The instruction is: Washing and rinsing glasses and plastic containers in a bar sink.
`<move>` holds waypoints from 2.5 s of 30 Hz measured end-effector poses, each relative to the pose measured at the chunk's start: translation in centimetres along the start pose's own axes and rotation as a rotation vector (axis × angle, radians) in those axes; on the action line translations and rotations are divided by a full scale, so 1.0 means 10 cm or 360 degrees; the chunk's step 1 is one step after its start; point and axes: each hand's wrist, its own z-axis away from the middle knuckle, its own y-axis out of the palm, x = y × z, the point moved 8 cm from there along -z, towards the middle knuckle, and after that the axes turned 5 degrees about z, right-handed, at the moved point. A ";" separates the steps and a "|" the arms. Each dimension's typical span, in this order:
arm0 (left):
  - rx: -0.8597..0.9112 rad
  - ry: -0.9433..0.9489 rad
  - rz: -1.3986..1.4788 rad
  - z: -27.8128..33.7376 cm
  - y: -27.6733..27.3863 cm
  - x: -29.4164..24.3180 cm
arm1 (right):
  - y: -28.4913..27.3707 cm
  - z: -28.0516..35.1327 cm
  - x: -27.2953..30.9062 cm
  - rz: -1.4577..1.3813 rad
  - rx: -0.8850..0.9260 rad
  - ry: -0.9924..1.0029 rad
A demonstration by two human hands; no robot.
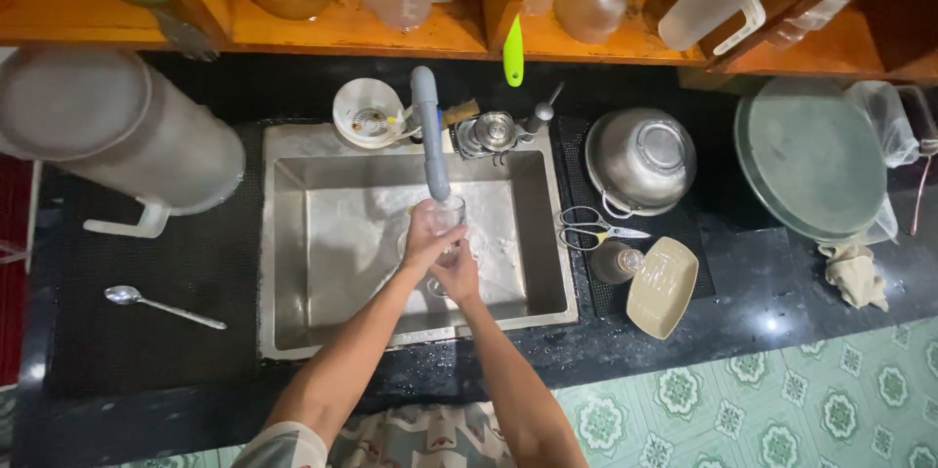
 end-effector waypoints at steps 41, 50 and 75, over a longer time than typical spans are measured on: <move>0.0802 -0.0194 0.0602 0.01 0.17 -1.32 | 0.05 -0.01 0.58 -0.0841 0.0685 -0.0243; 0.0181 -0.0240 0.0154 -0.04 0.34 -0.87 | -0.41 0.03 0.61 -0.0251 -0.0452 -0.0307; -0.0387 -0.0859 -0.0722 0.42 -1.86 0.75 | -0.39 -0.18 -0.45 0.1547 0.0823 -0.0429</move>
